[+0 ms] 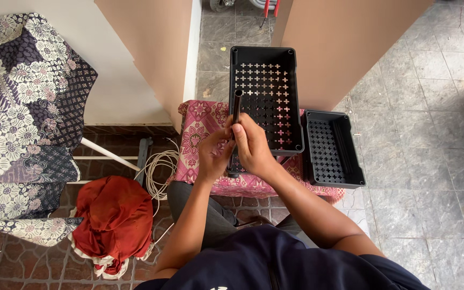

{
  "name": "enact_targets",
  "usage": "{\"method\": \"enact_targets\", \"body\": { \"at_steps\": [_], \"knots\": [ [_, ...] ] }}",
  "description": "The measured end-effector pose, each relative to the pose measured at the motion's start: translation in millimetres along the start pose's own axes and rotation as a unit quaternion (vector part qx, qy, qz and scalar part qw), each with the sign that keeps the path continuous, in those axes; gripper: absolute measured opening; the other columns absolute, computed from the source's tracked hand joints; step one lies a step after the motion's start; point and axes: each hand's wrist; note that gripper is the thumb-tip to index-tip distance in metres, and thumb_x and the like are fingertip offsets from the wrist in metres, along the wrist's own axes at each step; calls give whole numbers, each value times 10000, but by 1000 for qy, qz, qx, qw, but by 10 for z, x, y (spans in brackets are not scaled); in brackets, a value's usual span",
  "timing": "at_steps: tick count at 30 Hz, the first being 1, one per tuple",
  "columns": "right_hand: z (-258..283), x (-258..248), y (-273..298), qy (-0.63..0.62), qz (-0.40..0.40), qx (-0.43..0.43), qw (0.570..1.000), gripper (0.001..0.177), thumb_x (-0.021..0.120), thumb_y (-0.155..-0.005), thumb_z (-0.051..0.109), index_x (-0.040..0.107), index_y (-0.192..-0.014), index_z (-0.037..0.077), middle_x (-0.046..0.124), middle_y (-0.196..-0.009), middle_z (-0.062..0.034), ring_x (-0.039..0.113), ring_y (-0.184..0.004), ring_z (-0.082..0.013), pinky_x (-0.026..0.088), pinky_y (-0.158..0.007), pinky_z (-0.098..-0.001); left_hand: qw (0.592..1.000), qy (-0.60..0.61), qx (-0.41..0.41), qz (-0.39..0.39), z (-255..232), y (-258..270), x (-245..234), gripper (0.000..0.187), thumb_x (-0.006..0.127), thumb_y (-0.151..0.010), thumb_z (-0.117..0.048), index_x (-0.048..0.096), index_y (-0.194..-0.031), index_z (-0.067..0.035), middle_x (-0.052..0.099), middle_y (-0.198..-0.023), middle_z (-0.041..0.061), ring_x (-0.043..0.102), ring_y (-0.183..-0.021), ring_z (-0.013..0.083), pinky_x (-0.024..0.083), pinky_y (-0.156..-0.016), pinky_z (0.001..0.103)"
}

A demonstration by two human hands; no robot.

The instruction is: The person assembles a black plastic rolling cart by inserting legs into a perforated tray, attaching side panels, and fitting a second tray on top. The person handles trays, legs, and panels, then positions the assembled unit upright.

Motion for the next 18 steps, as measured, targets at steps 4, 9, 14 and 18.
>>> {"method": "enact_targets", "body": {
  "at_steps": [4,9,14,18],
  "knots": [
    [91,-160,100,54,-9,-4,998,198,601,-1046,97,560,-1212,-2,588,-1078,-115,608,-963,-181,520,-860,-340,994,102,17,-46,-65,20,79,354,610,-1046,-146,541,-1359,4,653,-1162,84,645,-1097,183,529,-993,345],
    [120,-466,437,25,-50,51,997,249,641,-1011,44,553,-1237,-11,636,-1143,-86,639,-1042,-174,521,-947,-330,938,-150,209,-233,-340,111,264,342,586,-1036,-118,458,-1332,-3,527,-1269,150,552,-1222,221,472,-1120,387],
    [21,-861,863,-123,-133,226,957,176,617,-1062,25,590,-1233,-10,645,-1042,-91,569,-762,-160,480,-655,-319,919,-159,331,-146,-612,281,566,319,609,-977,-139,468,-1240,-27,532,-1178,160,530,-1149,260,468,-1063,400],
    [-78,-1201,1143,-61,-174,130,974,103,598,-1084,27,601,-1186,12,630,-1078,-37,599,-966,-89,499,-863,-246,946,-64,318,26,-594,287,1005,267,613,-986,-95,501,-1206,8,589,-1080,150,617,-1005,238,551,-908,341]
  ]
}}
Point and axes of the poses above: each hand's wrist, its own y-axis away from the middle knuckle, its own x-axis out of the palm, z = x × y
